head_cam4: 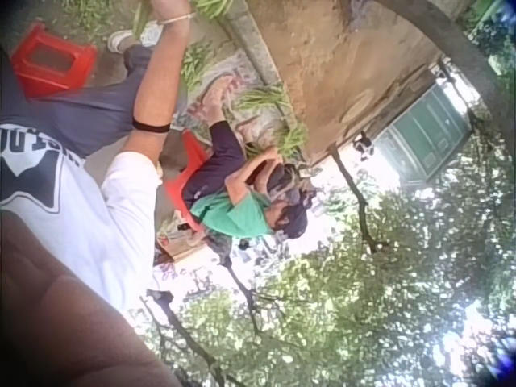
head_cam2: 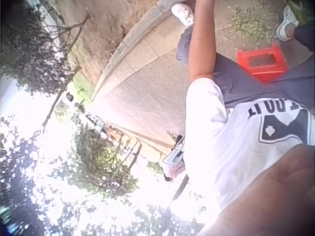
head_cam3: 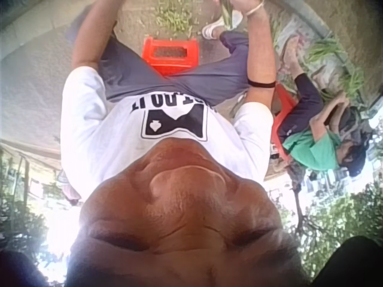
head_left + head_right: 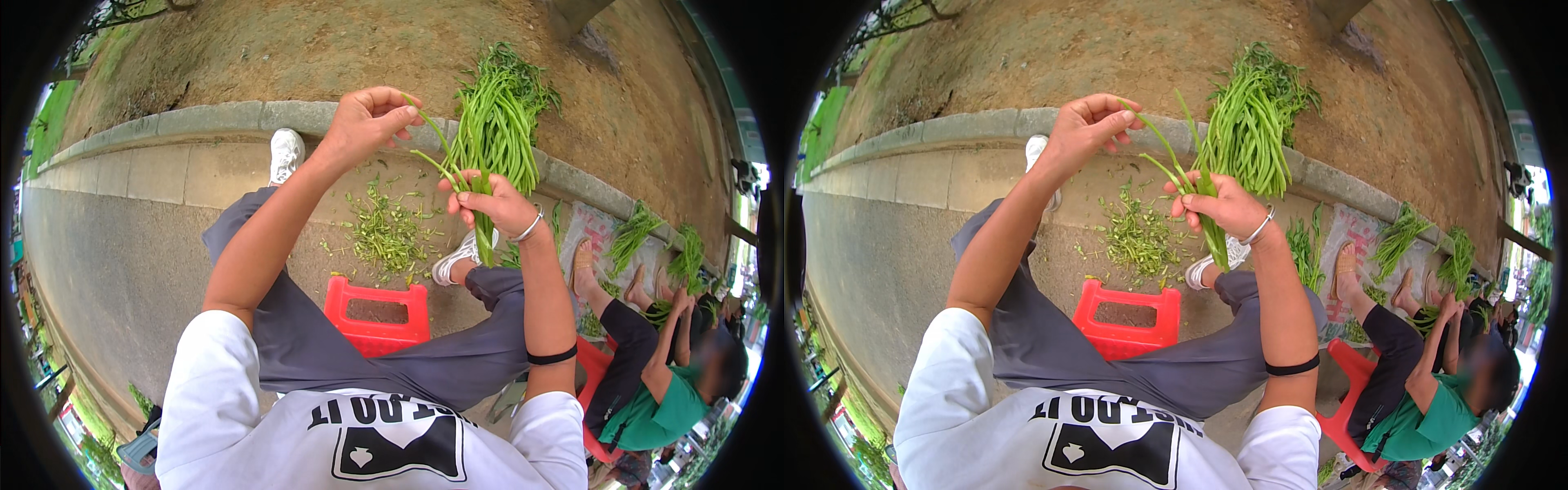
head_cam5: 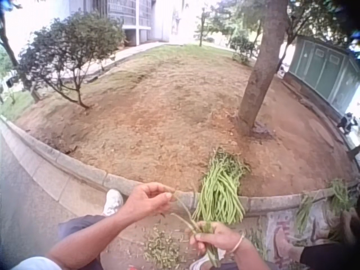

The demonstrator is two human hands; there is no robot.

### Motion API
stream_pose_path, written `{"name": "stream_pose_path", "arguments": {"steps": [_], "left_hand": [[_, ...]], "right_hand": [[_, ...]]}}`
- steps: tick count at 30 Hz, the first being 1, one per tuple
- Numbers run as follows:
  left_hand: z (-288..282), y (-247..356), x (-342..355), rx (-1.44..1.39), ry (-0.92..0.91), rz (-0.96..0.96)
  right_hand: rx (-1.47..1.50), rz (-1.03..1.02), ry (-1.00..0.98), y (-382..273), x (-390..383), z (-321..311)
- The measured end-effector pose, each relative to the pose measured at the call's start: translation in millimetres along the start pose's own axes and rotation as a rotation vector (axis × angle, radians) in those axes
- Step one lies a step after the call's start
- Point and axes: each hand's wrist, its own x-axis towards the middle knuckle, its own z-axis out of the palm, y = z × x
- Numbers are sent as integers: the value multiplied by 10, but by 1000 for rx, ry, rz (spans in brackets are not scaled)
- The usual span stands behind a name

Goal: The person snaps the stems of green vegetables by hand and places the snapped pieces on the ground.

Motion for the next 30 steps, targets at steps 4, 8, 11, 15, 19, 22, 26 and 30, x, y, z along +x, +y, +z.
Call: {"name": "stream_pose_path", "arguments": {"steps": [4, 8, 11, 15, 19, 22, 26, 30], "left_hand": [[-40, -38, 13, 209, 11, 66], [-108, -47, 8, 564, -83, 119], [-76, -10, -23, 724, -109, 118], [-65, -78, -49, 1000, -56, 290], [-94, -127, -34, 1097, -39, 380], [-88, -165, -18, 1164, -19, 451], [-78, -182, -11, 1205, -35, 482], [-87, -165, -30, 1244, -50, 517]], "right_hand": [[14, -41, 46, 17, 16, -78], [-1, -55, 89, 0, 1, -119], [17, -15, 121, 10, 2, -111], [-3, 43, 96, 63, 51, -89], [-71, 91, 32, 122, 70, -40], [-111, 121, -5, 139, 81, -17], [-137, 142, -42, 169, 85, -11], [-146, 168, -90, 146, 85, 23]]}}
